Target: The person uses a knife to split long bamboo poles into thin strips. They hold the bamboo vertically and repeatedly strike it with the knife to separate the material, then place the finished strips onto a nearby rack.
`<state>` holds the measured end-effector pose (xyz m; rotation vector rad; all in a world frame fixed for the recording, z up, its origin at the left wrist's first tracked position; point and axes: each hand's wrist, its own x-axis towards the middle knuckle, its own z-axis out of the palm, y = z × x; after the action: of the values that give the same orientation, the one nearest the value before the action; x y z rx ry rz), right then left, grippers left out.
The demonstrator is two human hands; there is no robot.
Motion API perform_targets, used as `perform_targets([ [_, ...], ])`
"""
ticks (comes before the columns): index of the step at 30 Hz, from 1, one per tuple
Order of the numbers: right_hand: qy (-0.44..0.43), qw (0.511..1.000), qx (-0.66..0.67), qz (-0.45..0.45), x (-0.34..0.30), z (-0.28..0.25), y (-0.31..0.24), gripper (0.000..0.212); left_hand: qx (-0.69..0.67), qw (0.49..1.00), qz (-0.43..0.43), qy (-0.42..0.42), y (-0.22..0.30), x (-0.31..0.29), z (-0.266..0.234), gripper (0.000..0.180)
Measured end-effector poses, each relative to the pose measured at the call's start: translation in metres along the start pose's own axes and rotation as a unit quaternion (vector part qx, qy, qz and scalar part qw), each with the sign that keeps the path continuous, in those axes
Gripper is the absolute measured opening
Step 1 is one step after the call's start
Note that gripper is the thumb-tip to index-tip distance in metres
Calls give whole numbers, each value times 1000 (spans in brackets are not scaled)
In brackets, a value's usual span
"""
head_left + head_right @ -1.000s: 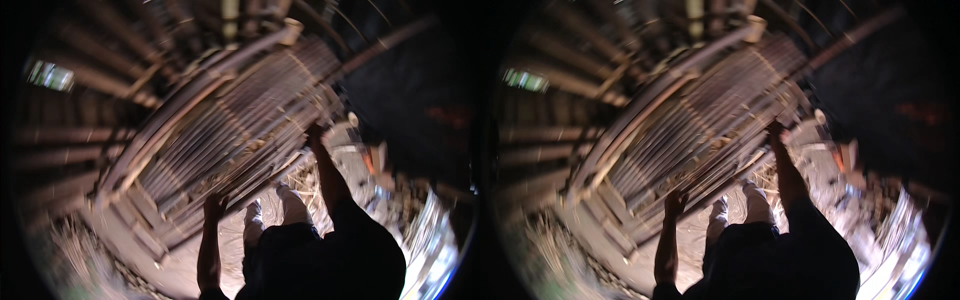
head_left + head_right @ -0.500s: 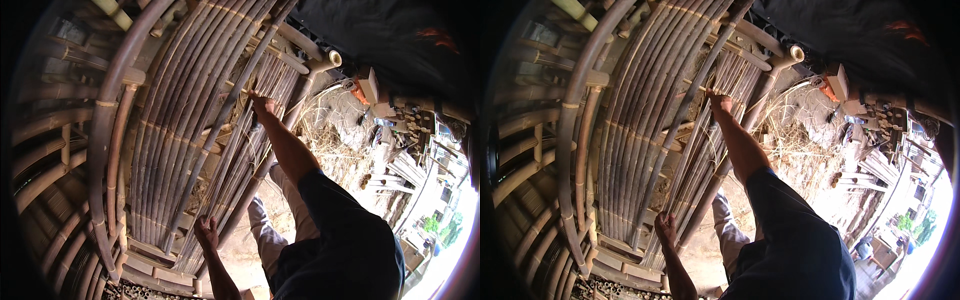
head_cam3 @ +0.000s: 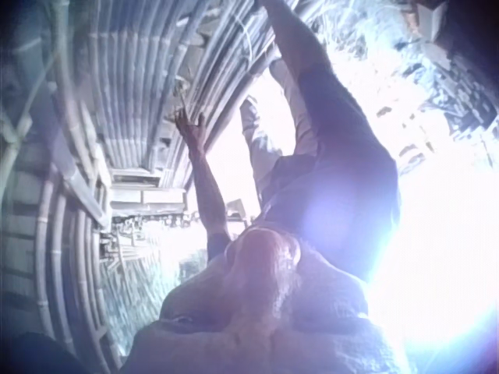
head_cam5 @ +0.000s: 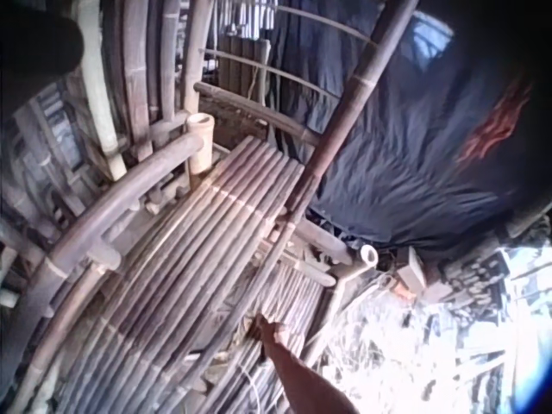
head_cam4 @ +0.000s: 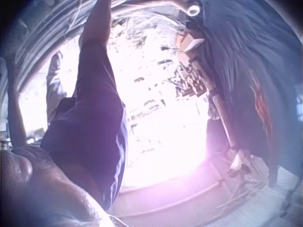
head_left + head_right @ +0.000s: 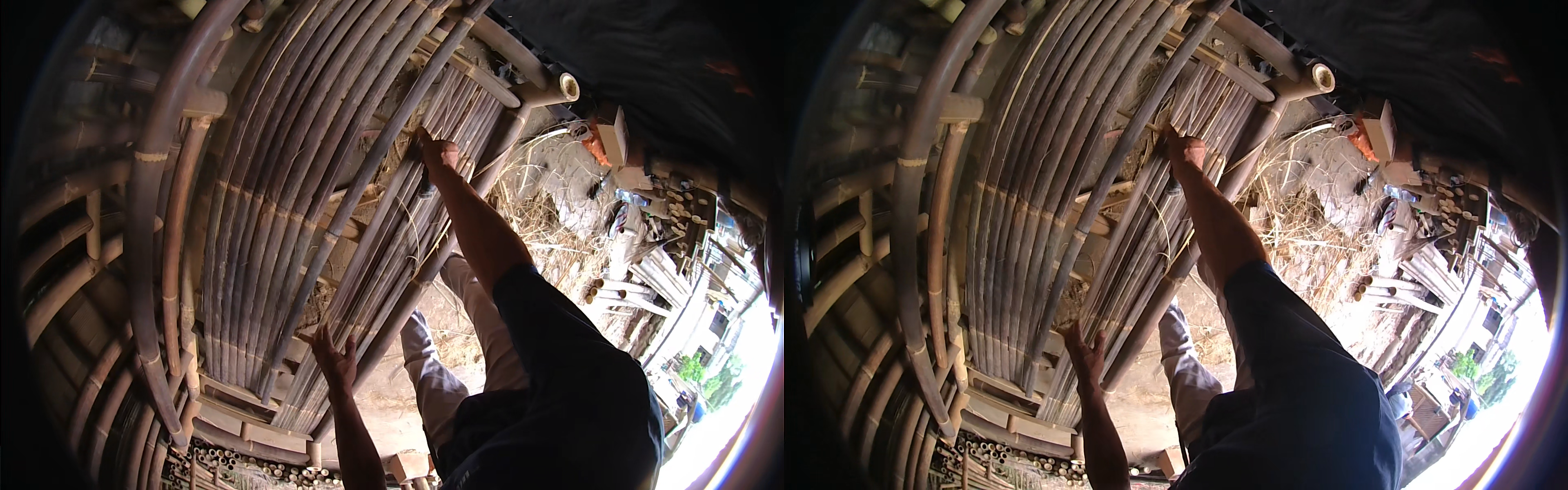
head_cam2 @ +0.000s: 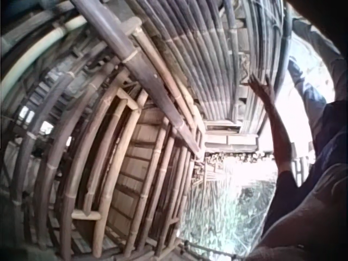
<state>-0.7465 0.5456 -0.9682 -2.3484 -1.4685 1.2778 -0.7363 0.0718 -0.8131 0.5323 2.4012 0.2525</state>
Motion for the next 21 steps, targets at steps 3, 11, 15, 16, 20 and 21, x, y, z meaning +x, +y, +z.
perform_targets([
  [3, -41, 997, 59, -10, -16, -12, 25, 58, -33, 998, 44, 11, 20, 4, 4, 79],
  [11, -135, 967, -178, -124, -136, -49, 166, 61, -68, 994, 45, 68, 19, 22, 79, 70],
  [15, -213, 959, -132, -135, -158, -36, 206, 46, -37, 994, -3, 105, 13, 49, 101, 69],
  [16, -235, 965, -82, -88, -150, -30, 219, 41, -52, 993, -5, 104, 15, 55, 100, 69],
  [20, -293, 956, -16, -23, -162, -58, 208, 24, -79, 987, 13, 137, -5, 69, 111, 67],
  [21, -304, 952, -11, -29, -149, -78, 223, 22, -48, 985, 34, 161, -13, 72, 115, 67],
])
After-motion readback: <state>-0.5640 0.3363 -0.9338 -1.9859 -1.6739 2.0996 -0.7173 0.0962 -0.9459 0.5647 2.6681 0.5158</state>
